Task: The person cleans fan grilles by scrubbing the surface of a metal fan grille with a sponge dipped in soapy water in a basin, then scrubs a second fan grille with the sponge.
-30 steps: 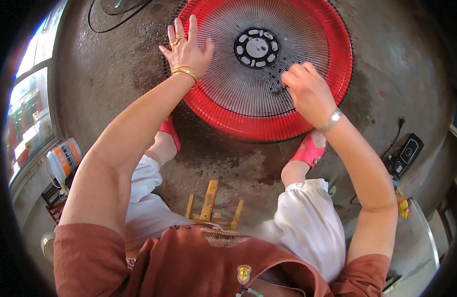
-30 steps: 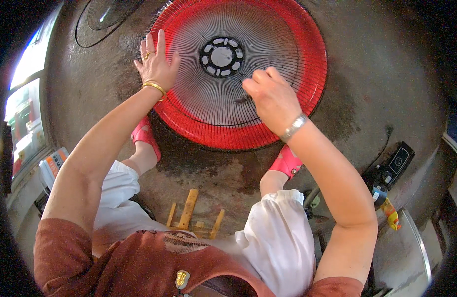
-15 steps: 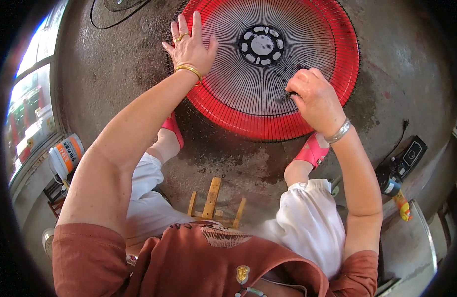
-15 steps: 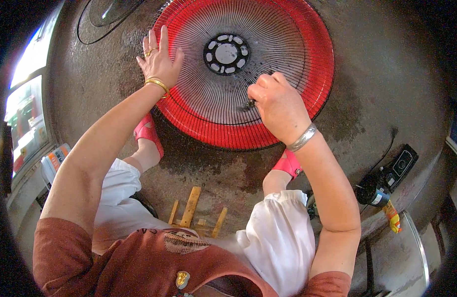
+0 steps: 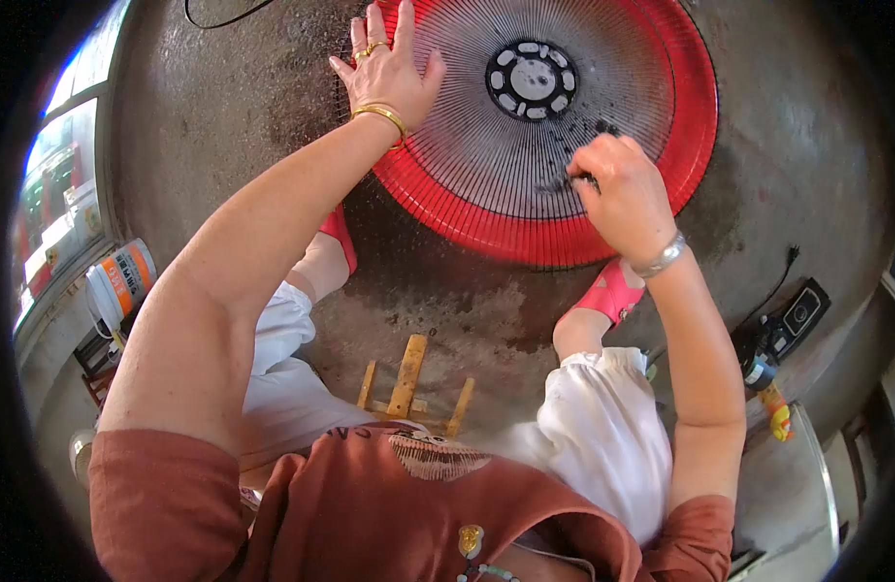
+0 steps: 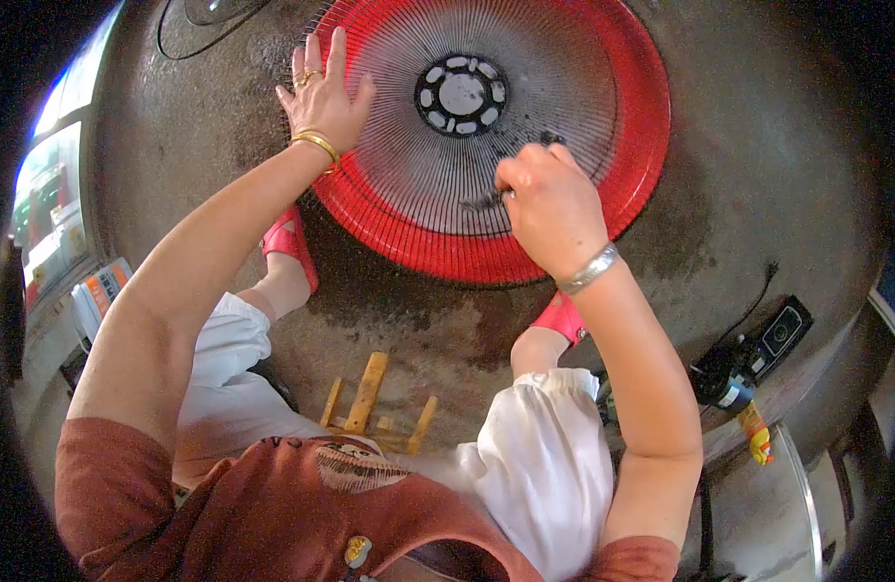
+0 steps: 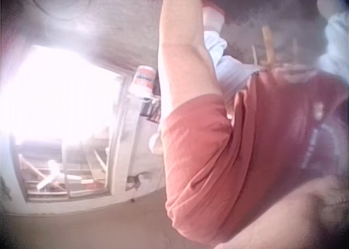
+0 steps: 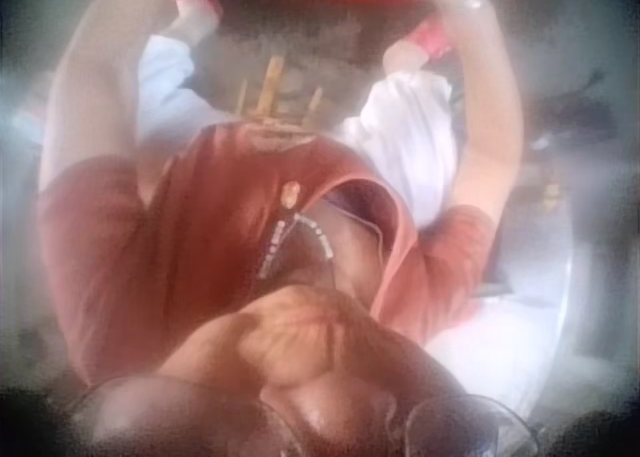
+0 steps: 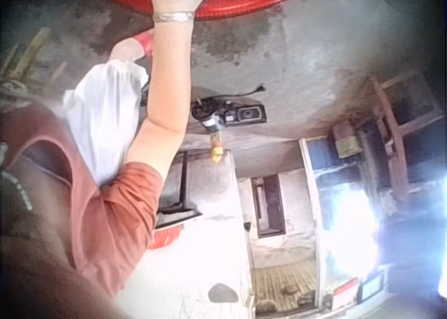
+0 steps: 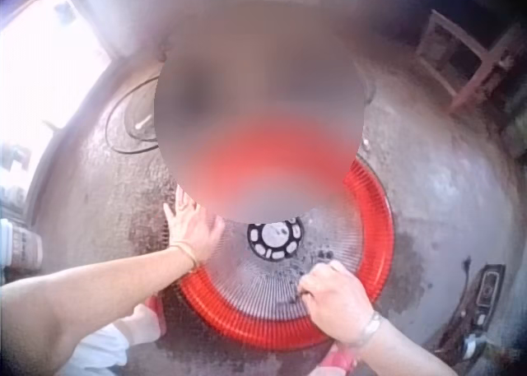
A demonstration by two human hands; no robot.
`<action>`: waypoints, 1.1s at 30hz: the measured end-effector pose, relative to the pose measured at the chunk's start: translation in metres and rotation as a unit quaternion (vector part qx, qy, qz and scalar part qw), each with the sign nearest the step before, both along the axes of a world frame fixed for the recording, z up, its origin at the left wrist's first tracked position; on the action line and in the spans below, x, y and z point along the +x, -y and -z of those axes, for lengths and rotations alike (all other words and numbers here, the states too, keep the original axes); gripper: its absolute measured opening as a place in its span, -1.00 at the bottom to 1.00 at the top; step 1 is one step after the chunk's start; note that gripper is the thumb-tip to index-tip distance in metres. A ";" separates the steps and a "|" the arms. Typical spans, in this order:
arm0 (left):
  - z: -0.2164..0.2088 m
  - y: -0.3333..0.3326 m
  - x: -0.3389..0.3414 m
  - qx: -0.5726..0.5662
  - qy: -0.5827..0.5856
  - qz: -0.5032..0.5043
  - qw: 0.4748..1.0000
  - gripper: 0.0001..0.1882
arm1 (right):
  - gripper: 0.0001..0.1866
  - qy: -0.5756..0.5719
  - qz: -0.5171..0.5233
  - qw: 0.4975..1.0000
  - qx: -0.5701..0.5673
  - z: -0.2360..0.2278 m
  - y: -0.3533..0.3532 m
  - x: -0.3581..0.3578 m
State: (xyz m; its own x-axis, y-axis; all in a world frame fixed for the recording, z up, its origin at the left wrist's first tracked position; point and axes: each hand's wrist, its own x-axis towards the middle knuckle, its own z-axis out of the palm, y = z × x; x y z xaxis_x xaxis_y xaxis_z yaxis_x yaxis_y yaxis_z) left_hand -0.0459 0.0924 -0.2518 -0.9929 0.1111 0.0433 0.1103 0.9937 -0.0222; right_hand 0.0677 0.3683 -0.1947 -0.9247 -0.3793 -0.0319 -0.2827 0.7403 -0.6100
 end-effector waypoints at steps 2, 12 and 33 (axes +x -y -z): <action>0.000 -0.003 0.005 0.014 -0.008 0.028 0.999 -0.19 | -0.88 0.031 -0.013 0.999 0.001 0.002 -0.001 0.001; 0.011 -0.007 0.000 0.050 -0.043 0.036 0.997 -0.19 | -0.82 -0.129 0.166 0.965 -0.154 0.032 0.010 -0.019; 0.009 0.002 -0.002 0.055 -0.049 0.028 0.997 -0.20 | -0.94 -0.132 0.051 0.990 0.007 0.016 0.041 0.006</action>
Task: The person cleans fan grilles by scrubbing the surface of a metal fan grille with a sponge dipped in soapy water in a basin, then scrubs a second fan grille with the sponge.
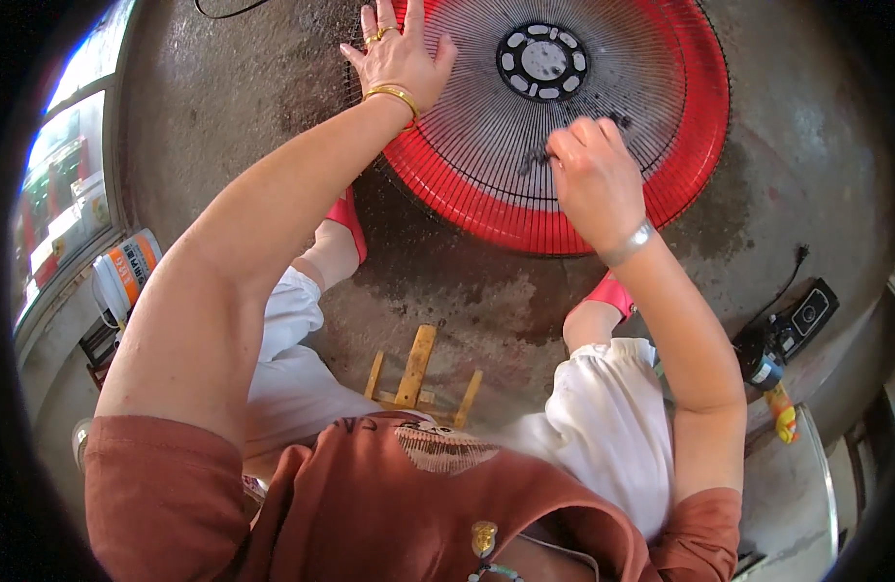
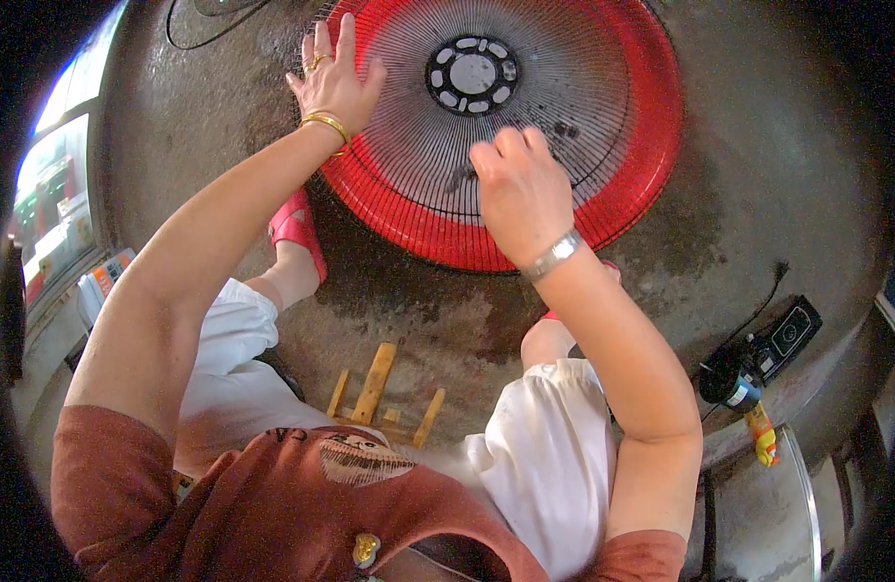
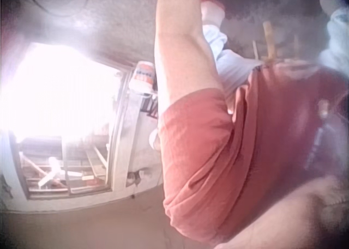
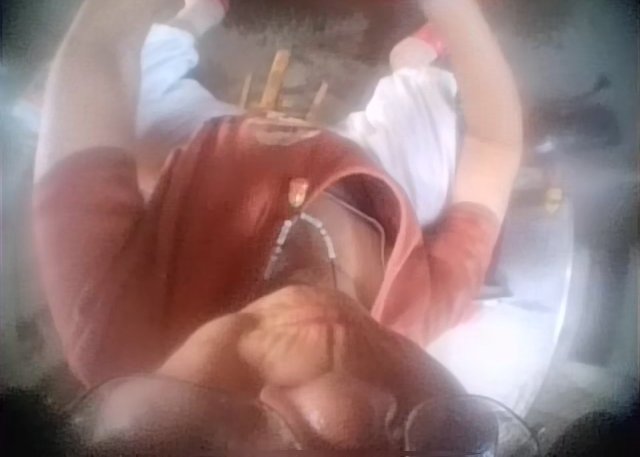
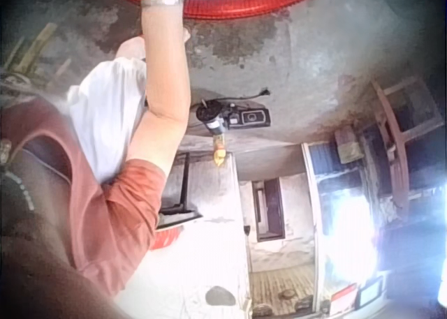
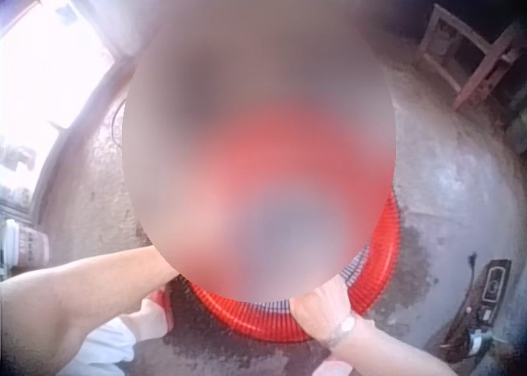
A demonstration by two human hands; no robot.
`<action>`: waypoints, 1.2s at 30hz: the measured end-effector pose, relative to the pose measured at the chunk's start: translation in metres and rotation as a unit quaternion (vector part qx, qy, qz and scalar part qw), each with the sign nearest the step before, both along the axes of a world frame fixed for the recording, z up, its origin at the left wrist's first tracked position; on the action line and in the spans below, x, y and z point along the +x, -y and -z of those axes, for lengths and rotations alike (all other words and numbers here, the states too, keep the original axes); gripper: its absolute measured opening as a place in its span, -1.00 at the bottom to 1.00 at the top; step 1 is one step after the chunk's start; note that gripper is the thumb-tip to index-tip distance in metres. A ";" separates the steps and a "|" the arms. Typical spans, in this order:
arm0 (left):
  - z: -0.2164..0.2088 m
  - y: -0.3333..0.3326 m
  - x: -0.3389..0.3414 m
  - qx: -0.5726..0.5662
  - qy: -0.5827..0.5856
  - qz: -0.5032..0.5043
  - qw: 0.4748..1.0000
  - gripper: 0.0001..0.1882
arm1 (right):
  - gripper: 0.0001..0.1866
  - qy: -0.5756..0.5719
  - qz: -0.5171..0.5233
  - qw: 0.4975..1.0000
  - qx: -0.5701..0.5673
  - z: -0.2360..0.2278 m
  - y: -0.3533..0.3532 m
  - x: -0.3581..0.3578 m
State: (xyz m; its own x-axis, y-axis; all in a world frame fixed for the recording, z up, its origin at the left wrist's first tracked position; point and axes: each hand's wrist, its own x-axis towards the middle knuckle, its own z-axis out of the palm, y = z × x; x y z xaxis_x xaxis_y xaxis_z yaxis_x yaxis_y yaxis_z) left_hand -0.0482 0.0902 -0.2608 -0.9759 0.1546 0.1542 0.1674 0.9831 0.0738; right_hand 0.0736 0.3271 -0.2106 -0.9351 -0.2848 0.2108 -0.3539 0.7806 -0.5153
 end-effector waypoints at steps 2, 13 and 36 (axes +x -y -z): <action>-0.005 -0.003 0.001 -0.019 0.021 -0.017 0.999 -0.20 | -0.95 0.059 -0.010 0.998 0.001 -0.005 -0.005 0.003; -0.002 -0.012 0.002 -0.007 0.017 -0.006 1.000 -0.19 | -0.86 -0.043 0.039 0.986 -0.156 0.028 -0.016 -0.034; -0.011 -0.005 -0.002 -0.044 0.055 -0.038 0.997 -0.21 | -0.92 -0.026 -0.029 0.999 0.034 0.000 -0.067 -0.024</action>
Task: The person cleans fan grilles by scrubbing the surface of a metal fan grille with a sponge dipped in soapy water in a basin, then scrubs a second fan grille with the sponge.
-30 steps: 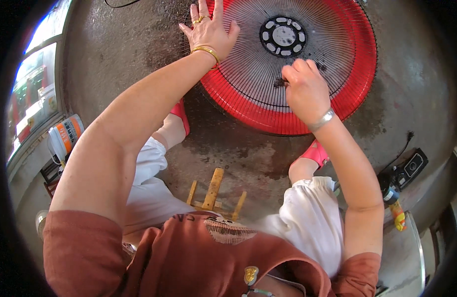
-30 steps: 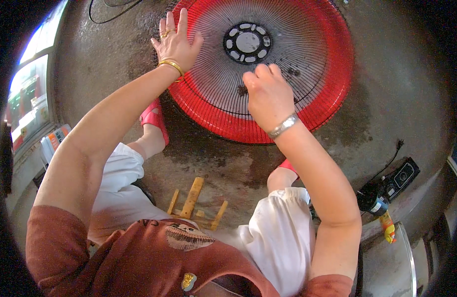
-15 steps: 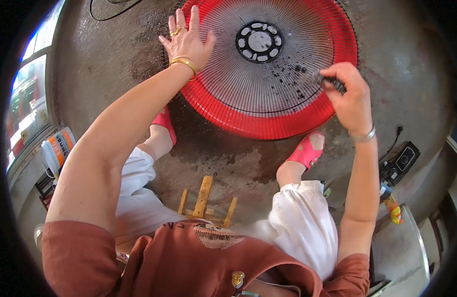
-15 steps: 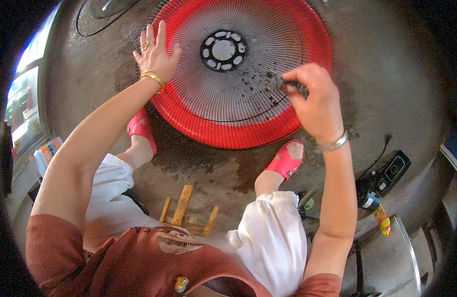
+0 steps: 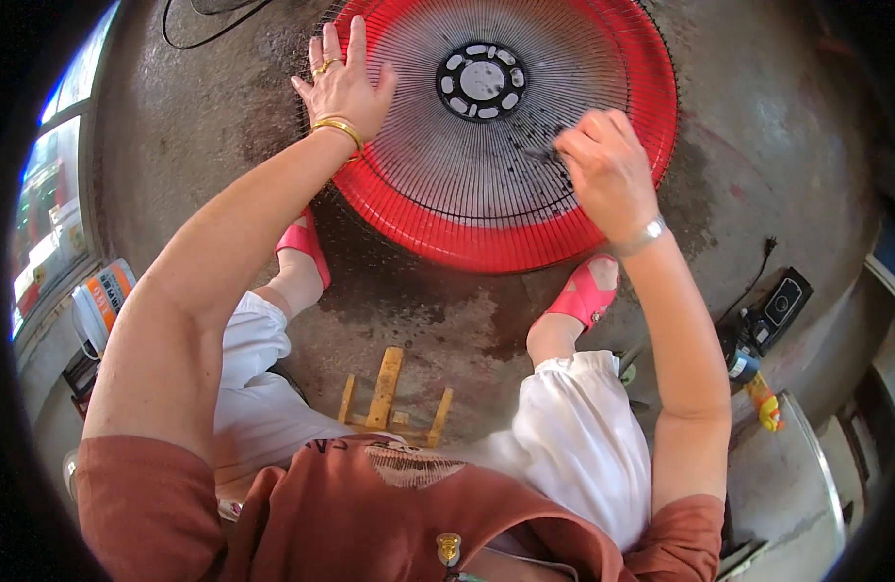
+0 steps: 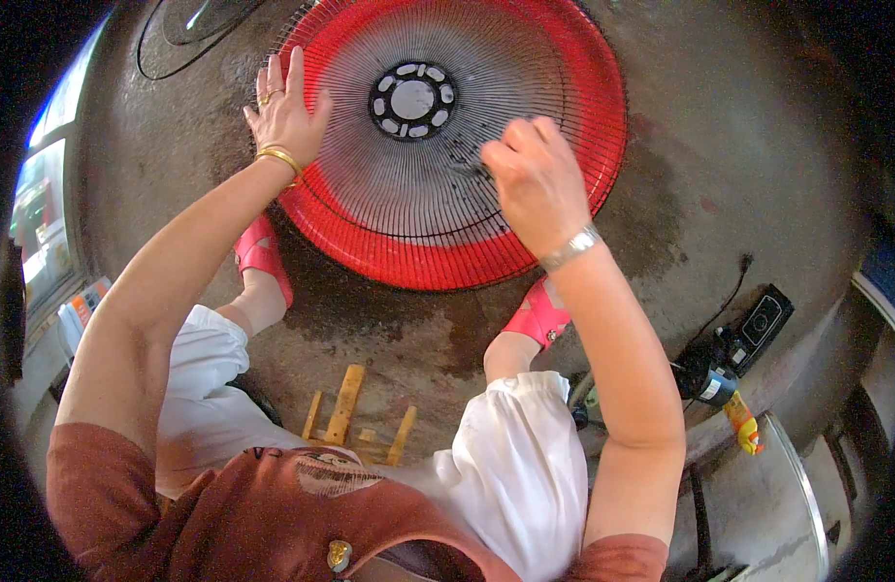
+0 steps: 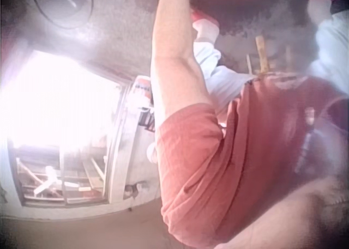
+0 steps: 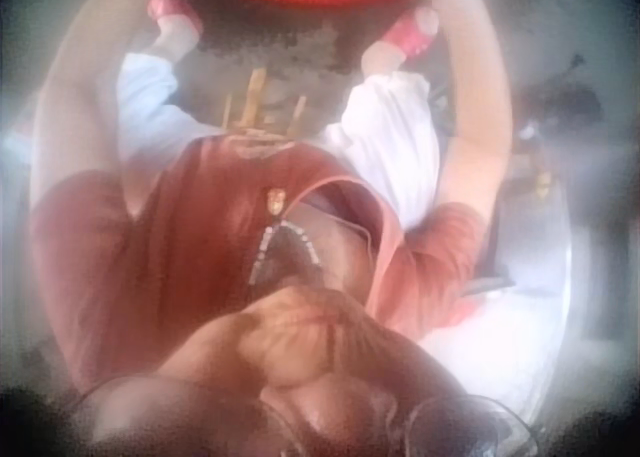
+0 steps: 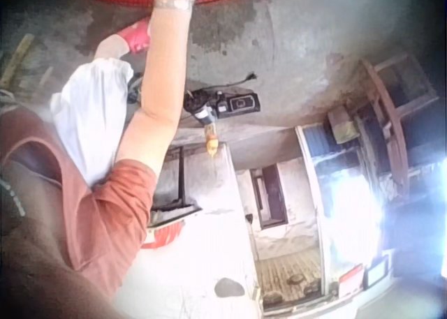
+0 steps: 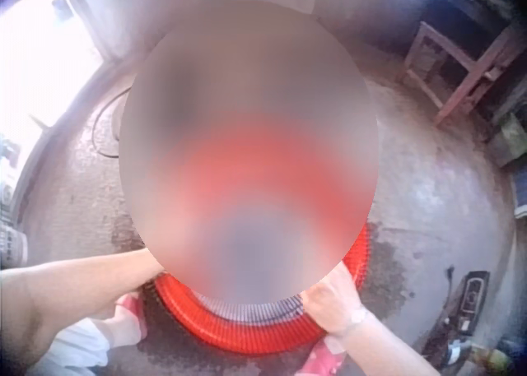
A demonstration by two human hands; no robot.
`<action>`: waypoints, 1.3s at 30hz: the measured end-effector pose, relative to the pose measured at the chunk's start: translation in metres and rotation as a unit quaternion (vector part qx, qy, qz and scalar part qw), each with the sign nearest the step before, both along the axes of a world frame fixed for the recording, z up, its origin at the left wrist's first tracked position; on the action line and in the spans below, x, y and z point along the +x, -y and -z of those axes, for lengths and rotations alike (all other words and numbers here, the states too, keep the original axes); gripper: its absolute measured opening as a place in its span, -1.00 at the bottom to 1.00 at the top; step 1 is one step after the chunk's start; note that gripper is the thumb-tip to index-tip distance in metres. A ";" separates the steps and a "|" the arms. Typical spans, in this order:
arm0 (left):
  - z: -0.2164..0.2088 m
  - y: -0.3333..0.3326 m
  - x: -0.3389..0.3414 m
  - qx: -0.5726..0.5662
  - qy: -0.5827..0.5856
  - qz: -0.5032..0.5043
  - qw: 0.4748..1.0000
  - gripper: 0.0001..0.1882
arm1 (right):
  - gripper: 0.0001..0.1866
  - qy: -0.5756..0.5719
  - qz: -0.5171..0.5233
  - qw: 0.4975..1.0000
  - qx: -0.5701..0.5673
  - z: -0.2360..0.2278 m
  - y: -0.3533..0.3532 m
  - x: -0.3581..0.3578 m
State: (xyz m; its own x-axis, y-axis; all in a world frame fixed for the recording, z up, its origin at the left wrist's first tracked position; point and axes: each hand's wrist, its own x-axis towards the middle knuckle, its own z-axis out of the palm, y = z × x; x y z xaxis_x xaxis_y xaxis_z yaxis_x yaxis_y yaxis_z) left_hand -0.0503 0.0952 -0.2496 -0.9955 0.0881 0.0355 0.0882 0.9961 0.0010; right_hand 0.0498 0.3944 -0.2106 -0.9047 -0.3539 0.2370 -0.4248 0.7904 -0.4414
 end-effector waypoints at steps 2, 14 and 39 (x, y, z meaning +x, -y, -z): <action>0.003 -0.005 -0.001 0.011 0.000 0.005 1.000 -0.21 | -0.92 -0.005 -0.009 1.000 0.010 0.011 0.006 -0.014; -0.001 0.002 0.000 0.010 -0.002 0.004 1.000 -0.21 | -0.92 0.064 -0.007 0.996 -0.062 -0.019 -0.019 0.007; -0.003 -0.010 0.001 0.000 0.025 -0.004 1.000 -0.19 | -0.90 0.011 -0.023 0.995 -0.099 0.020 0.009 -0.035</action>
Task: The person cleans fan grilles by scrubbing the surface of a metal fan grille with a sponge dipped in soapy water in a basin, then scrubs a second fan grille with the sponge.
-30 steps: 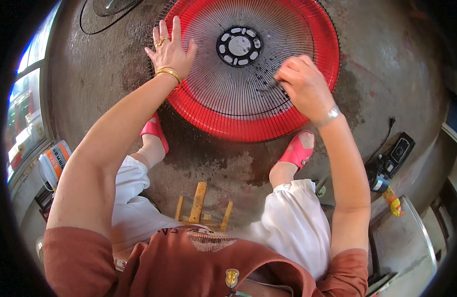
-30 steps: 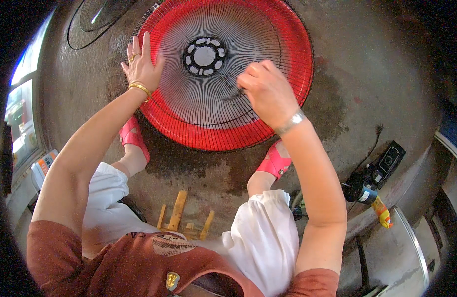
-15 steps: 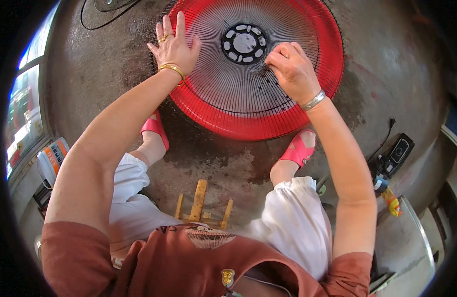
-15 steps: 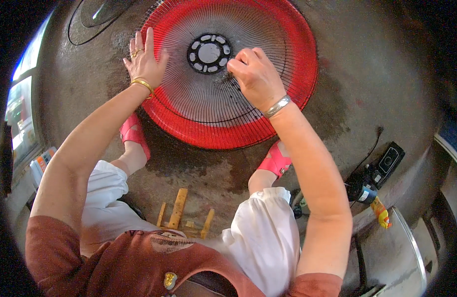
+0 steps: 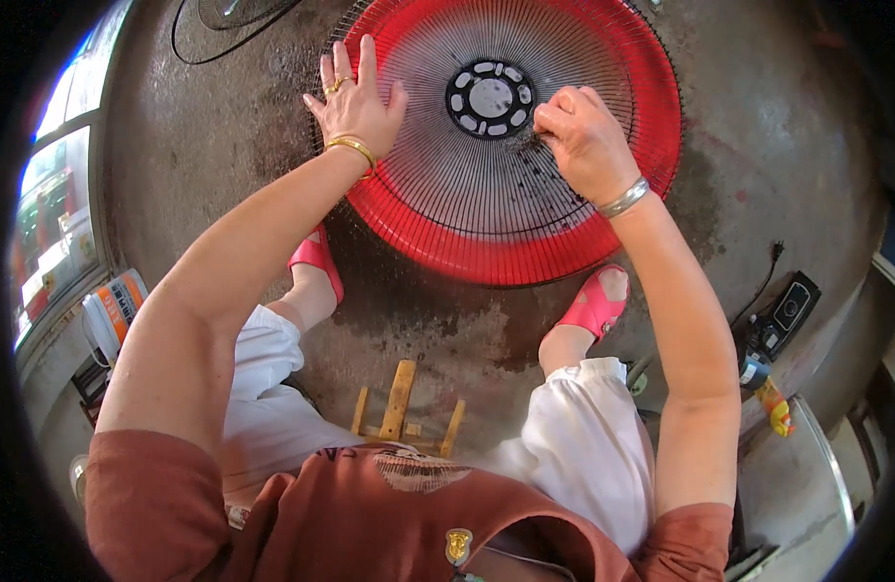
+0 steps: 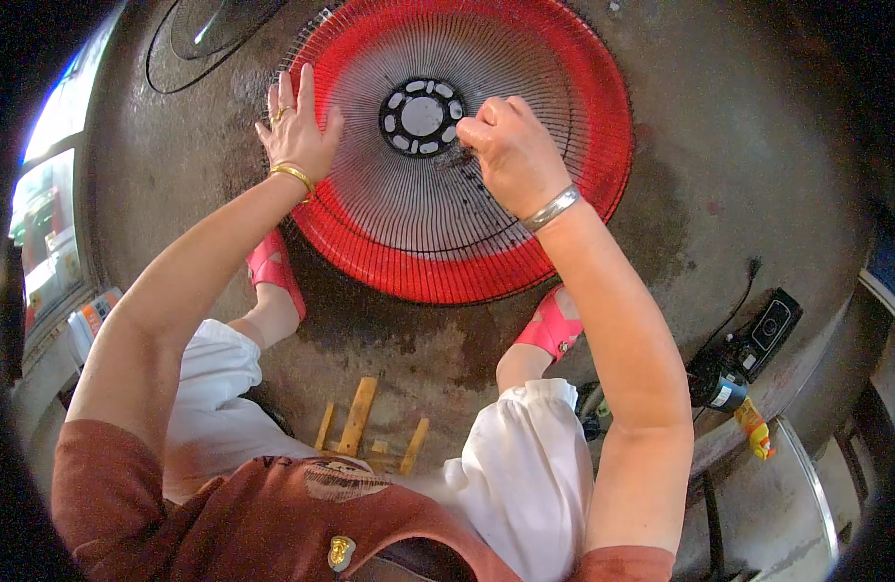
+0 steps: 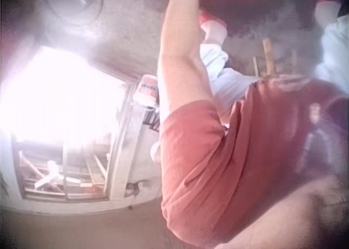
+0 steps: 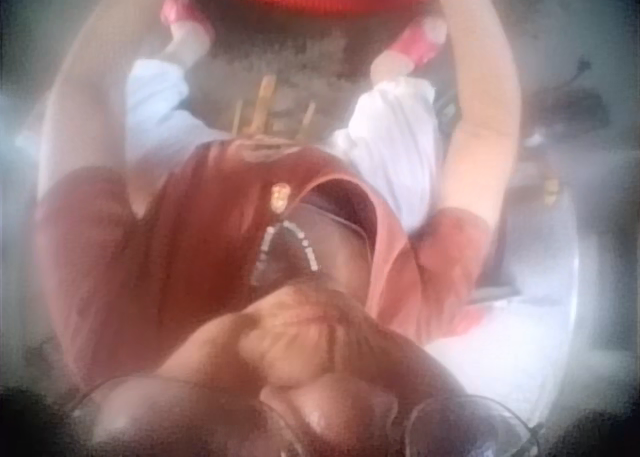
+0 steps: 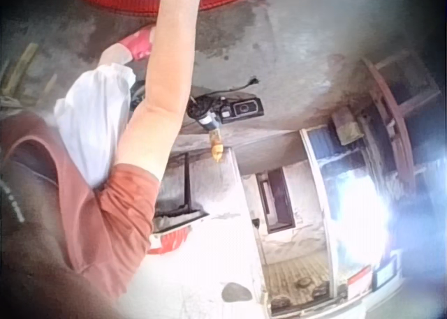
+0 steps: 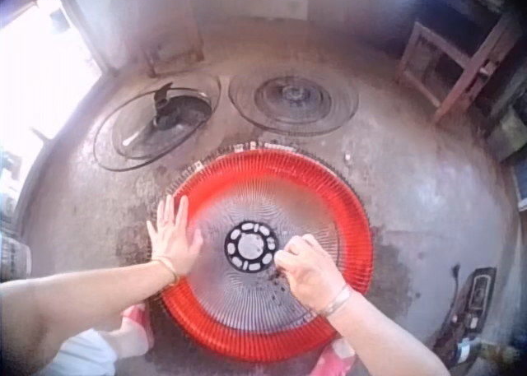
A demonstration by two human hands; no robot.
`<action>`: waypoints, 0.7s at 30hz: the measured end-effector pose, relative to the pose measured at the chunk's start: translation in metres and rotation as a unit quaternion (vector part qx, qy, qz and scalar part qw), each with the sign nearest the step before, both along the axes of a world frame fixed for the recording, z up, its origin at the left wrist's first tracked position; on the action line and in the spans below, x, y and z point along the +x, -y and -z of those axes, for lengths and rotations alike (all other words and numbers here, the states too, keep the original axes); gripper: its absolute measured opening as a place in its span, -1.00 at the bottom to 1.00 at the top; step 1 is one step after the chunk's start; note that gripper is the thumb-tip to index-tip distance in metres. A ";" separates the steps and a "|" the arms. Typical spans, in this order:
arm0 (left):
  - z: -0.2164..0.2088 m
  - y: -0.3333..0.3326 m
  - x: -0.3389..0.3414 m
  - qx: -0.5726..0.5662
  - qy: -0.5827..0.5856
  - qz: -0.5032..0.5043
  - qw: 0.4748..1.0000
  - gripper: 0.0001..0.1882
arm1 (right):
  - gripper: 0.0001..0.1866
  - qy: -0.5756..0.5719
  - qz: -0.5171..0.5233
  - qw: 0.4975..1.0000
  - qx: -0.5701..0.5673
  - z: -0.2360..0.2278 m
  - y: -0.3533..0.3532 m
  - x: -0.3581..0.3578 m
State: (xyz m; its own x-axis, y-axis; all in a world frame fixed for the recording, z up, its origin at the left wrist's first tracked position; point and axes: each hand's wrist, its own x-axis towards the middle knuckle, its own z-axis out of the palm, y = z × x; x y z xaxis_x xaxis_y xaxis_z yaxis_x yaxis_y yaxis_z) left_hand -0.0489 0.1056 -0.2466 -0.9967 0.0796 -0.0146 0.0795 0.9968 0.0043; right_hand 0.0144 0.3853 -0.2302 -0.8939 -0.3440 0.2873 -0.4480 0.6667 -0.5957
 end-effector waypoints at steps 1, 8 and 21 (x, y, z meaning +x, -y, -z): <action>0.000 0.001 0.001 0.000 0.001 -0.003 1.000 -0.19 | -0.89 -0.010 0.008 1.000 -0.006 0.001 0.003 0.001; -0.001 0.010 0.000 -0.002 0.003 -0.011 1.000 -0.19 | -0.88 0.044 0.016 0.988 0.148 -0.030 -0.013 0.012; 0.000 0.003 -0.001 0.000 -0.006 -0.005 1.000 -0.19 | -0.92 -0.051 0.011 0.999 0.001 0.006 0.024 -0.010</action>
